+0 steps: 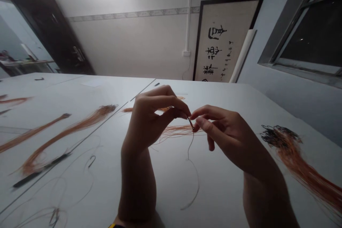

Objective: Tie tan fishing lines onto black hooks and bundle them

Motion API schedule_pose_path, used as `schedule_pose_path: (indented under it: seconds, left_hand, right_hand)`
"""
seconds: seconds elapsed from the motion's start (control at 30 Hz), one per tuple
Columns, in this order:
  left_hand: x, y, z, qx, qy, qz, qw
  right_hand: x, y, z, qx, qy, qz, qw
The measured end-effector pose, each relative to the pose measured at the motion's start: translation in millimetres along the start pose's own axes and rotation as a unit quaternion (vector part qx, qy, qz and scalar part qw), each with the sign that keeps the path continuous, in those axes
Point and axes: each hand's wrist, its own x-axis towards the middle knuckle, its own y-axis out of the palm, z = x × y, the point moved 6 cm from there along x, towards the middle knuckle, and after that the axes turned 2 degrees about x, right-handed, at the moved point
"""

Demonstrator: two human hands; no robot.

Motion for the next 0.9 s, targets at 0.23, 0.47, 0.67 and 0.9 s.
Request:
schedule_pose_path:
  seconds: [0.23, 0.47, 0.67, 0.9]
  left_hand:
    - [0, -1.0, 3, 0.019, 0.001, -0.008, 1.000]
    - [1, 1.1, 0, 0.016, 0.008, -0.002, 1.000]
    - [1, 1.0, -2, 0.005, 0.013, -0.009, 1.000]
    - [2, -0.1, -2, 0.000, 0.010, -0.017, 1.000]
  right_hand:
    - [3, 5, 3, 0.044, -0.010, 0.036, 0.998]
    - [4, 10, 5, 0.126, 0.002, 0.075, 0.989]
    - [4, 7, 5, 0.152, -0.003, 0.073, 0.986]
    - [4, 7, 4, 0.150, 0.012, 0.077, 0.986]
